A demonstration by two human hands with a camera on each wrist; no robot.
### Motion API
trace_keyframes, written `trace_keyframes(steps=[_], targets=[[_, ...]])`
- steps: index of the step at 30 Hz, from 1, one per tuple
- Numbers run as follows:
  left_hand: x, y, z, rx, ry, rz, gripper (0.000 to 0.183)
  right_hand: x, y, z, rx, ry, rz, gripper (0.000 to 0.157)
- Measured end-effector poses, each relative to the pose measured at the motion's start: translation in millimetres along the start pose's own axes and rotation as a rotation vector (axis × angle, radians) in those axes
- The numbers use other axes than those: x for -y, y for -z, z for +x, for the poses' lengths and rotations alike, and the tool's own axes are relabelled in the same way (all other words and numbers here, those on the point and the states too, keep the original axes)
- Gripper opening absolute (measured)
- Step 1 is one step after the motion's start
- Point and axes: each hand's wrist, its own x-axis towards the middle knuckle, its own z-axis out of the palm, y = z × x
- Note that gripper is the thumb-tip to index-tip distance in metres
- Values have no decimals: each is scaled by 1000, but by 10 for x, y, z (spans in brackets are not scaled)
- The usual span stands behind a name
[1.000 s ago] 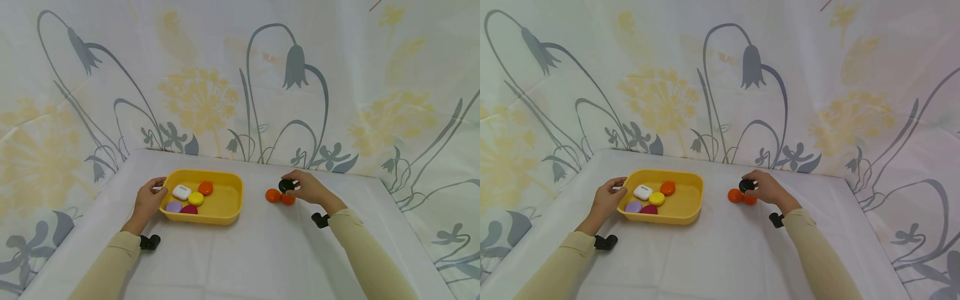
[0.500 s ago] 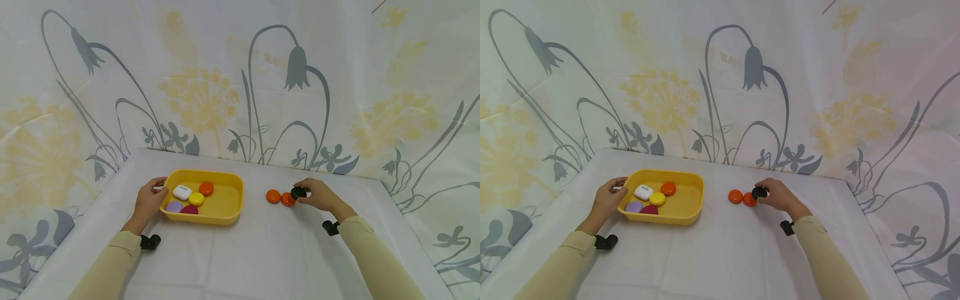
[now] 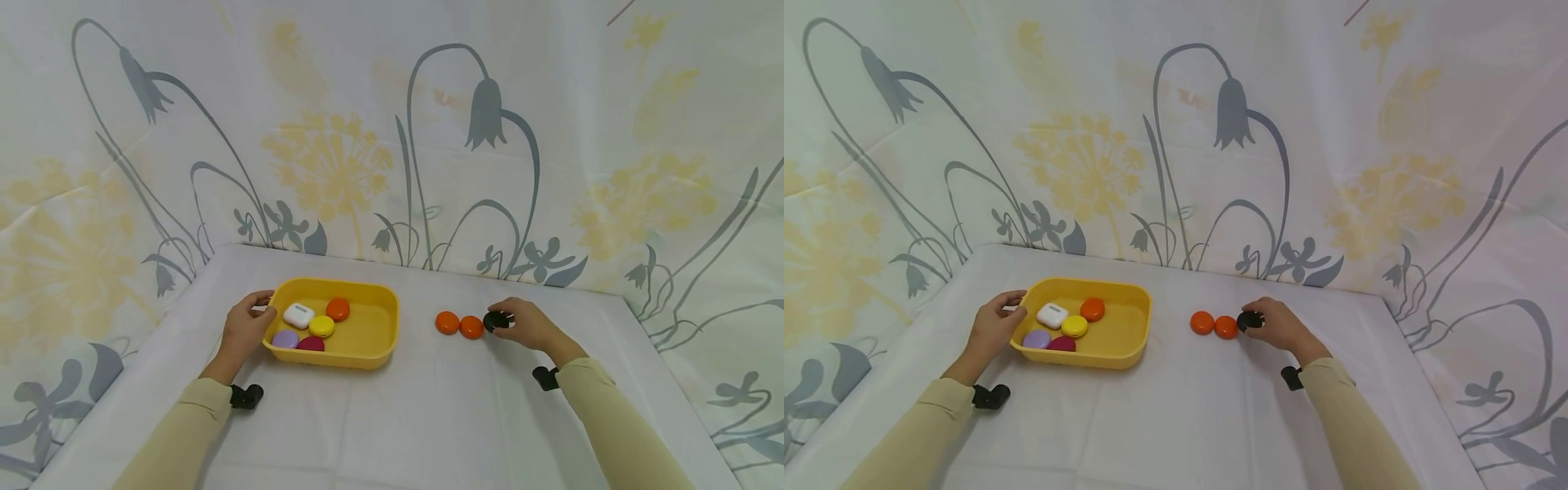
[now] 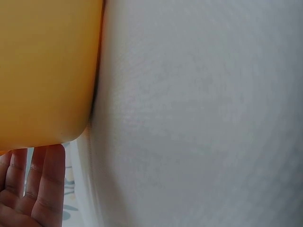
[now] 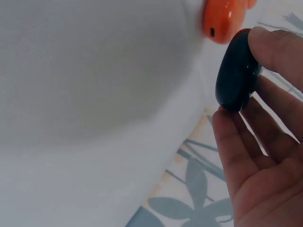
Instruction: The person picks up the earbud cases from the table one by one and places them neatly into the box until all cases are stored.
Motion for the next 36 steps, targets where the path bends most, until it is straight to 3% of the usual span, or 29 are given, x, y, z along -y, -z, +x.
trace_keyframes(steps=[7, 36], targets=[[-17, 9, -9, 4, -4, 8, 42, -64, -56, 4, 24, -44, 3, 47], [-24, 29, -26, 11, -18, -3, 42, -101, -141, 26, 28, -79, 20, 46]])
